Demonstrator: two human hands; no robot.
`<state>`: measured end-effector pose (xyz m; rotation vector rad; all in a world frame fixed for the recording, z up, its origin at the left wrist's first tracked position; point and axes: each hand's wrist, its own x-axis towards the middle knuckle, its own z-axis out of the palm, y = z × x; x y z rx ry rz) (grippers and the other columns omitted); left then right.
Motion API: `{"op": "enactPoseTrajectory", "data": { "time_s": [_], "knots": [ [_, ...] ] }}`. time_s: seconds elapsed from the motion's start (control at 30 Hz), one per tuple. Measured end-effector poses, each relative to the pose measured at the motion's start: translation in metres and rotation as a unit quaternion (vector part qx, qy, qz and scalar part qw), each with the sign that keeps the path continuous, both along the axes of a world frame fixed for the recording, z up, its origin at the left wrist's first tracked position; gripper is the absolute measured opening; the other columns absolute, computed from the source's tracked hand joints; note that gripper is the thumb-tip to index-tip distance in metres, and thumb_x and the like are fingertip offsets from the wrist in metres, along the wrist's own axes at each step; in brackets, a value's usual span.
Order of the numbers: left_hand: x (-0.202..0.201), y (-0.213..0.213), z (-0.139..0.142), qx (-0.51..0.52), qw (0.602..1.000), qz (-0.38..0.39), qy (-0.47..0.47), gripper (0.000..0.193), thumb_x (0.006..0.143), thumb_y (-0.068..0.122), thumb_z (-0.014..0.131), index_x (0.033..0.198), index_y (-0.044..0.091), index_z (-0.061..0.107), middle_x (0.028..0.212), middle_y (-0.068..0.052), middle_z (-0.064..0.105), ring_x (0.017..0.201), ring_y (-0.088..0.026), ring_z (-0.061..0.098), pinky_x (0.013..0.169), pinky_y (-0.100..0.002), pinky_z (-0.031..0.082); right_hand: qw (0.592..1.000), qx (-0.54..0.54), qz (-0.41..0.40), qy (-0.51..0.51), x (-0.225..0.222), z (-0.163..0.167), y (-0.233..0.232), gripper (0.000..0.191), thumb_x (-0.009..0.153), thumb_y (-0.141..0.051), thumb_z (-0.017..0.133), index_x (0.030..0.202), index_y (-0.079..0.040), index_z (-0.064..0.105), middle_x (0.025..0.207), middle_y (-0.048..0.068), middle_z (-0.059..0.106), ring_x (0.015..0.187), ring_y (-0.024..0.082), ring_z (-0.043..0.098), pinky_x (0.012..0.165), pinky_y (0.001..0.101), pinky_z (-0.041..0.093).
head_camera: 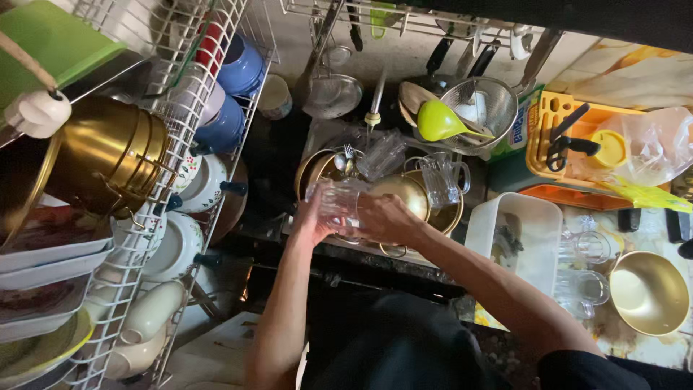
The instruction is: The person washes drinking glasses one at a time at a kitchen sink, holding each glass under running water and rubbing its inside and outside with their hands. Cleaned glasses are placed on the dish rack beside the sink, and the person reaches for the next glass.
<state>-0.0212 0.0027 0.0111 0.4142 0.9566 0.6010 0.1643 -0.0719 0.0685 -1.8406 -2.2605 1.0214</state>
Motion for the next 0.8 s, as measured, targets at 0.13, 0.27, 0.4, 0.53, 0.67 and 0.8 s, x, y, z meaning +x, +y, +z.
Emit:
{"op": "enactPoseTrajectory", "data": {
  "time_s": [0.13, 0.27, 0.4, 0.53, 0.67, 0.8],
  "knots": [
    [0.008, -0.011, 0.004, 0.014, 0.998, -0.03, 0.05, 0.079, 0.075, 0.045, 0.08, 0.137, 0.006, 0.05, 0.107, -0.023, 0.064, 0.067, -0.027, 0.07, 0.05, -0.039, 0.063, 0.99, 0.135, 0.025, 0.021, -0.005, -0.031, 0.001, 0.077, 0.085, -0.073, 0.059, 0.15, -0.033, 0.047, 0.142, 0.001, 0.064, 0.118, 0.026, 0.067, 0.086, 0.0497, 0.061],
    [0.006, -0.008, 0.001, 0.041, 0.991, -0.045, 0.116, 0.079, 0.077, 0.041, 0.083, 0.14, 0.006, 0.05, 0.12, -0.016, 0.06, 0.066, -0.026, 0.065, 0.052, -0.037, 0.062, 0.932, 0.343, 0.099, 0.055, -0.006, -0.057, -0.004, 0.082, 0.087, -0.068, 0.064, 0.153, -0.023, 0.043, 0.151, 0.011, 0.054, 0.134, 0.034, 0.054, 0.099, 0.0537, 0.055],
    [0.005, -0.001, -0.017, 0.083, 0.995, -0.008, 0.057, 0.071, 0.08, 0.037, 0.08, 0.139, 0.005, 0.057, 0.13, -0.019, 0.058, 0.078, -0.02, 0.07, 0.054, -0.036, 0.061, 0.927, 0.028, -0.022, 0.372, 0.003, -0.06, 0.0, 0.07, 0.096, -0.046, 0.055, 0.158, -0.018, 0.036, 0.157, 0.007, 0.047, 0.139, 0.025, 0.051, 0.095, 0.0472, 0.058],
    [0.0, -0.002, -0.039, 0.233, 0.971, 0.036, 0.05, 0.07, 0.086, 0.038, 0.079, 0.141, 0.004, 0.055, 0.132, -0.016, 0.06, 0.103, -0.018, 0.068, 0.075, -0.033, 0.064, 0.706, -0.266, -0.138, 0.642, 0.003, -0.048, 0.004, 0.059, 0.103, -0.02, 0.05, 0.159, -0.013, 0.032, 0.156, 0.003, 0.048, 0.137, 0.017, 0.056, 0.087, 0.0381, 0.064],
    [-0.002, 0.002, -0.049, 0.206, 0.974, 0.081, 0.047, 0.068, 0.086, 0.046, 0.075, 0.134, 0.002, 0.056, 0.121, -0.014, 0.063, 0.101, -0.021, 0.071, 0.073, -0.033, 0.066, 0.808, -0.158, -0.19, 0.535, 0.002, -0.032, 0.003, 0.049, 0.1, -0.013, 0.062, 0.147, -0.005, 0.051, 0.133, 0.013, 0.069, 0.104, 0.026, 0.072, 0.077, 0.0323, 0.068],
    [-0.012, 0.001, -0.045, 0.108, 0.982, 0.126, -0.084, 0.073, 0.088, 0.058, 0.069, 0.13, 0.0, 0.054, 0.114, -0.017, 0.063, 0.089, -0.024, 0.07, 0.064, -0.035, 0.065, 0.911, 0.045, -0.198, 0.359, 0.018, -0.013, 0.0, 0.033, 0.092, -0.014, 0.072, 0.124, -0.004, 0.074, 0.113, 0.017, 0.08, 0.085, 0.024, 0.082, 0.07, 0.0322, 0.065]
  ]
}}
